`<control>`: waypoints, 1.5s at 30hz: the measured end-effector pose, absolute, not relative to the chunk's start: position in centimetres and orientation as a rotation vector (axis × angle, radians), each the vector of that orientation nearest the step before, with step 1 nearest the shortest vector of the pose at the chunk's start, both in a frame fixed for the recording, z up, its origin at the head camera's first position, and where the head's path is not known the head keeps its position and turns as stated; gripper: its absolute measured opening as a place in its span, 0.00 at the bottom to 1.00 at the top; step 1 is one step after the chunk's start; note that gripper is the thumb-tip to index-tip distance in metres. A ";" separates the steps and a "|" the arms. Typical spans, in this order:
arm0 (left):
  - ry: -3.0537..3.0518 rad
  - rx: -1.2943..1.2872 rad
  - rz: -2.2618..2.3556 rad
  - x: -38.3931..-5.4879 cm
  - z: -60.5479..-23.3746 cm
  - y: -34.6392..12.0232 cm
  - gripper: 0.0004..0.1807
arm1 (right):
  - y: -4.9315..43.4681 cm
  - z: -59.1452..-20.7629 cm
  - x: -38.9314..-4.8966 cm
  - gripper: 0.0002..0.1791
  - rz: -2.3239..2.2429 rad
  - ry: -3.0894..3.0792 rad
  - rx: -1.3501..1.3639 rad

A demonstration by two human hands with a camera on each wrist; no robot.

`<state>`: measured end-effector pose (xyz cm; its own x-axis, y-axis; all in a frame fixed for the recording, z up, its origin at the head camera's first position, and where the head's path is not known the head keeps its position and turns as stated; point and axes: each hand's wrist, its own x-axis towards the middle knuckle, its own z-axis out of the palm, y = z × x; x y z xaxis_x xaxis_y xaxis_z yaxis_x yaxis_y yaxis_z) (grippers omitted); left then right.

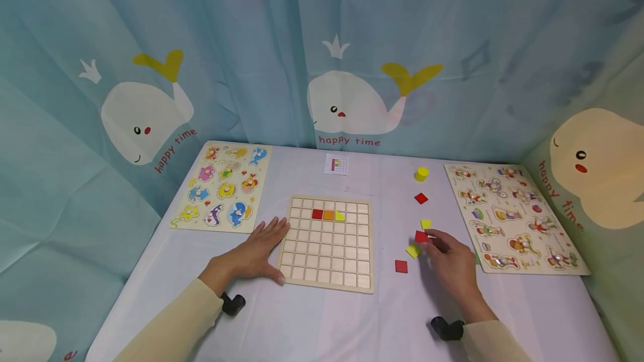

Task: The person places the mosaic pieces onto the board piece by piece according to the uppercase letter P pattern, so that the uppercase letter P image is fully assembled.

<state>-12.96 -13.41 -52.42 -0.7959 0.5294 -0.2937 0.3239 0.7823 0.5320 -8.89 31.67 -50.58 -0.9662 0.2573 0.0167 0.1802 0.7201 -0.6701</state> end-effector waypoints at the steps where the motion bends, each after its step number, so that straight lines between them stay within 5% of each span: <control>1: 2.541 0.643 0.654 -13.0 -52.4 -13.4 0.75 | 31.5 -50.5 -9.1 0.19 1.091 -2.812 -0.351; 30: 2.545 0.677 0.695 -13.0 -52.6 -13.5 0.70 | 18.8 -48.3 -14.6 0.17 1.459 -2.689 -0.090; 45: 2.545 0.673 0.710 -12.8 -52.1 -13.4 0.70 | 14.4 -50.4 -15.2 0.16 1.650 -2.677 -0.043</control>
